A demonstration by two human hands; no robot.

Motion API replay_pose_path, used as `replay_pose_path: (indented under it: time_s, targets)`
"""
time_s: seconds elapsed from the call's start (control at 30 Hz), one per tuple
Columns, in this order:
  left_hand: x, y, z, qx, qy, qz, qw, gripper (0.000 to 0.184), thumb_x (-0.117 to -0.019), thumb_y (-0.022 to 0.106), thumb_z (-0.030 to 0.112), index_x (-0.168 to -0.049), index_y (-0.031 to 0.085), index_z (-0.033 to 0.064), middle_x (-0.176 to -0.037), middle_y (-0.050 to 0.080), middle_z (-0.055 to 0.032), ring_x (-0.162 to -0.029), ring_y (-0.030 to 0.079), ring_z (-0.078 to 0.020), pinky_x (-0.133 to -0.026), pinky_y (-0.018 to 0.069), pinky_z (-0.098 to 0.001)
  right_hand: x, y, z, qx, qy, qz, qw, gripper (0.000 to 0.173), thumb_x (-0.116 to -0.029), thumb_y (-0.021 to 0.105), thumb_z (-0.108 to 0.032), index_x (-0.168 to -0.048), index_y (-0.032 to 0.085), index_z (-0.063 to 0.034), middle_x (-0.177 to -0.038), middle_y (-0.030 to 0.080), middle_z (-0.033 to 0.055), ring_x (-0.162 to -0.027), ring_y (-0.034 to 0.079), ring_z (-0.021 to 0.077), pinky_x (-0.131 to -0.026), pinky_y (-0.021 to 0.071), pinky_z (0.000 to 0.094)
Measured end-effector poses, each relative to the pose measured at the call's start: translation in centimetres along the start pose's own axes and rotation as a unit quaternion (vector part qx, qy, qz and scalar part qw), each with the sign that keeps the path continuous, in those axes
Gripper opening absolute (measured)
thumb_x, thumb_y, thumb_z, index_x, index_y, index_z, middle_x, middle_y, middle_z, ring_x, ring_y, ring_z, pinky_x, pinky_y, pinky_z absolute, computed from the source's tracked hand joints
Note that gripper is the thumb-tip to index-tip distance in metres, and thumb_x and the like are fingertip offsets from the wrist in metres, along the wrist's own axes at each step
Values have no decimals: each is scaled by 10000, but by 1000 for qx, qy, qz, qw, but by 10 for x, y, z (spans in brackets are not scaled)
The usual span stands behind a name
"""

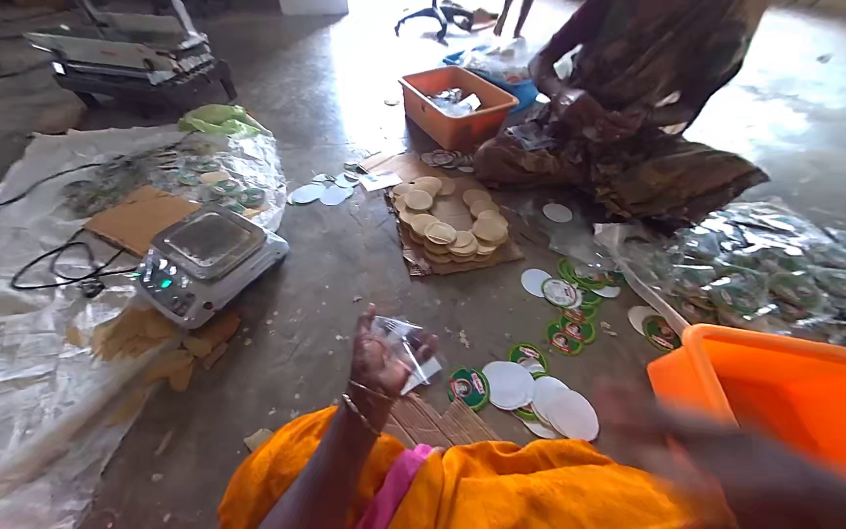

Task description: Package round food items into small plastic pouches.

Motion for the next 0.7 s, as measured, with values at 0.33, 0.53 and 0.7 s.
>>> replay_pose_path:
  time_s: [0.33, 0.53, 0.7]
  targets:
    - [-12, -9, 18, -43, 54, 44, 997, 545, -1008, 427, 610, -1219, 501, 113, -1042, 627, -166, -886, 679, -329, -740, 590, -521, 45, -67, 356, 395, 515, -72, 757, 523, -822, 852, -212, -1275, 659, -35, -1336, 588, 270, -1280, 537, 458, -1054, 448, 615]
    - [-16, -7, 20, -46, 56, 40, 997, 533, -1010, 430, 598, -1186, 517, 103, -1016, 639, -161, -880, 687, -321, -730, 597, -514, 57, -87, 347, 265, 538, 39, 799, 391, -796, 891, -214, -1066, 706, -1, -1031, 699, 198, -992, 657, 341, -911, 502, 558]
    - [-13, -4, 21, -45, 60, 40, 996, 511, -1016, 427, 591, -1148, 512, 105, -994, 638, -156, -858, 692, -325, -694, 603, -513, 57, -88, 338, 136, 497, 142, 845, 505, -751, 909, -88, -1171, 655, 28, -1020, 698, 187, -923, 665, 282, -877, 532, 484]
Point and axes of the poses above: each hand's wrist, its own x-axis away from the middle knuckle, its own y-axis out of the palm, z = x × y, the point moved 6 cm from there along -x, towards the middle knuckle
